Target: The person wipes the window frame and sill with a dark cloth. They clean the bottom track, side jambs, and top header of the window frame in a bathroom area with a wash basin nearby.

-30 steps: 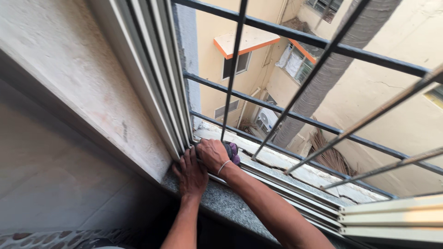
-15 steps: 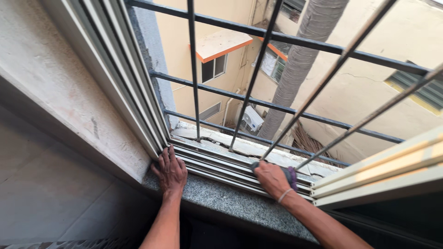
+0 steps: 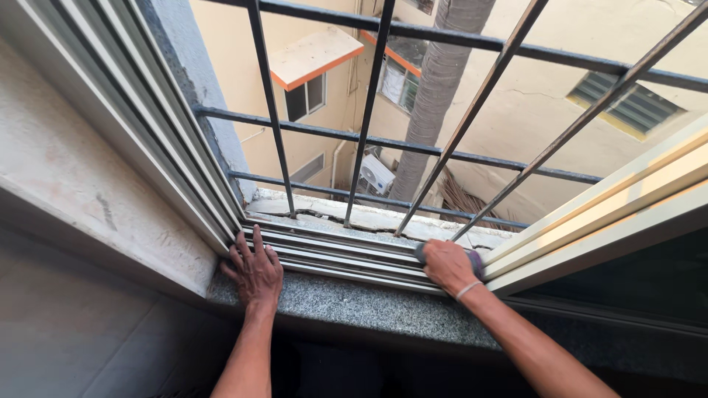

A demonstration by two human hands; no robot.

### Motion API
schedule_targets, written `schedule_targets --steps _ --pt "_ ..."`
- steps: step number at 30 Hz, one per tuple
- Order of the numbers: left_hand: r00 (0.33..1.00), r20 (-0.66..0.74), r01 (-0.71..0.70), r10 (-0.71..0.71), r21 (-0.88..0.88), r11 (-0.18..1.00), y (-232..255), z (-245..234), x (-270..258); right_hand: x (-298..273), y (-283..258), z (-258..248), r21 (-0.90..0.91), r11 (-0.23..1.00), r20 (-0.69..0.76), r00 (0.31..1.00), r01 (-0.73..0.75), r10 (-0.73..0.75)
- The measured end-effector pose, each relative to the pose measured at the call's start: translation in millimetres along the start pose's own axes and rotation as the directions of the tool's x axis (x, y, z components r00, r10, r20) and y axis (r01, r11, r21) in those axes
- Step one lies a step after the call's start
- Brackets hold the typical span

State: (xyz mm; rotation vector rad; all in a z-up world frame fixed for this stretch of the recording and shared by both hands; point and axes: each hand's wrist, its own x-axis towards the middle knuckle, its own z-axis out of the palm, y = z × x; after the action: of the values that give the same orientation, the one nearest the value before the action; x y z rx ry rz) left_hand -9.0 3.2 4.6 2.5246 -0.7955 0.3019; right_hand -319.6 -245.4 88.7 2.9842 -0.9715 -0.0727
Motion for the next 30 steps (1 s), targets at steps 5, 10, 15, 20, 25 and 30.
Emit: schedule_targets --steps 5,10,15,20,25,30 --pt "0.999 0.032 0.021 -0.020 -0.021 1.000 -0.2 -1.3 5.9 48.8 -75.7 10.6 0.120 0.982 -0.088 0.987 0.147 -0.137" --pt "0.999 0.030 0.019 -0.017 -0.063 0.998 0.4 -6.1 5.9 117.1 -192.3 12.2 0.163 0.951 -0.083 0.964 0.262 -0.252" --pt "0.998 0.051 0.040 -0.037 -0.066 0.997 2.1 -8.5 5.4 149.8 -260.1 5.9 0.135 0.894 -0.252 0.887 0.427 -0.386" --pt "0.999 0.029 0.027 -0.025 -0.072 0.997 3.3 -13.8 4.7 138.7 -240.1 11.4 0.052 0.926 -0.154 0.919 0.374 -0.363" --pt "1.000 0.014 0.018 -0.017 -0.071 0.997 3.5 -12.7 4.5 79.9 -153.1 26.7 -0.017 0.981 -0.112 0.975 0.193 -0.193" --pt "1.000 0.012 0.024 -0.023 -0.071 0.997 0.8 -7.9 1.8 13.4 -49.4 17.7 -0.124 0.992 -0.007 0.999 0.034 -0.035"
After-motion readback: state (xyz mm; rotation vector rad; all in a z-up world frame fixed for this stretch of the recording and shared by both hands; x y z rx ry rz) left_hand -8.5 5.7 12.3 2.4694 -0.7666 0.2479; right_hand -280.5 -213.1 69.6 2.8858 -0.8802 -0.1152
